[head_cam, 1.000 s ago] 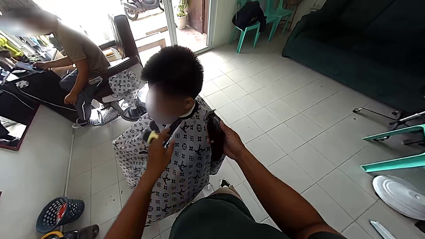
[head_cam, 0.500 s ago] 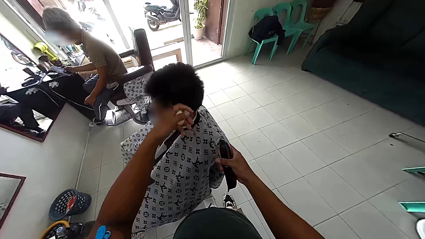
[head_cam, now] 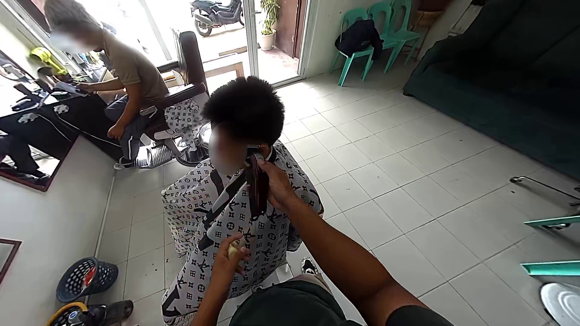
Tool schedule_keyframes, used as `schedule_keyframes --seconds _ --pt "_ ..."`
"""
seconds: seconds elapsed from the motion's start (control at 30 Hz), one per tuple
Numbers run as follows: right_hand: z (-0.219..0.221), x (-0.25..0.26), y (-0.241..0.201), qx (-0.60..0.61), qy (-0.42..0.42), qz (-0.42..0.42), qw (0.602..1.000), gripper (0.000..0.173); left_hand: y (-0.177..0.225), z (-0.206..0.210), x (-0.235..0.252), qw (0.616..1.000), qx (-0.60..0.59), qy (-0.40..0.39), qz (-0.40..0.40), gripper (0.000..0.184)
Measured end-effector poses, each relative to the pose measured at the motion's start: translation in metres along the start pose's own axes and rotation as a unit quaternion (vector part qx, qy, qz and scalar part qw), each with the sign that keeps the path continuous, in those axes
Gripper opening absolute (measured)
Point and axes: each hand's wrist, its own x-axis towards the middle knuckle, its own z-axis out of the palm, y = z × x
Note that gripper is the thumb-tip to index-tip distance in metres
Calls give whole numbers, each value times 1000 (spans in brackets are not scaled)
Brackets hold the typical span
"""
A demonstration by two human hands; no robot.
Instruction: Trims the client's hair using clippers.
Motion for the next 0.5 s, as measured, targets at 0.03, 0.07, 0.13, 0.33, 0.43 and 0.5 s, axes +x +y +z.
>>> schedule_keyframes --seconds 0.03,0.07,0.13,0.33,0.43,0.5 --pt "5 4 2 -8 -11 -5 1000 35 -10 -5 -7 999 -38 26 -12 36" --pt "9 7 4 -26 -16 -6 1000 35 -18 -11 -13 996 -70 45 -21 34" --pt "13 11 8 -61 -14 1 998 37 -30 -24 -23 992 -103 68 -32 32" --pt "21 12 13 -77 7 -3 997 40 -40 -51 -33 989 -104 97 -37 31" --pt "22 11 12 -71 5 -9 997 41 -38 -54 -30 990 -96 97 -40 30" --pt "22 12 10 -79 7 -2 997 41 -34 -52 -28 990 -97 94 -33 30"
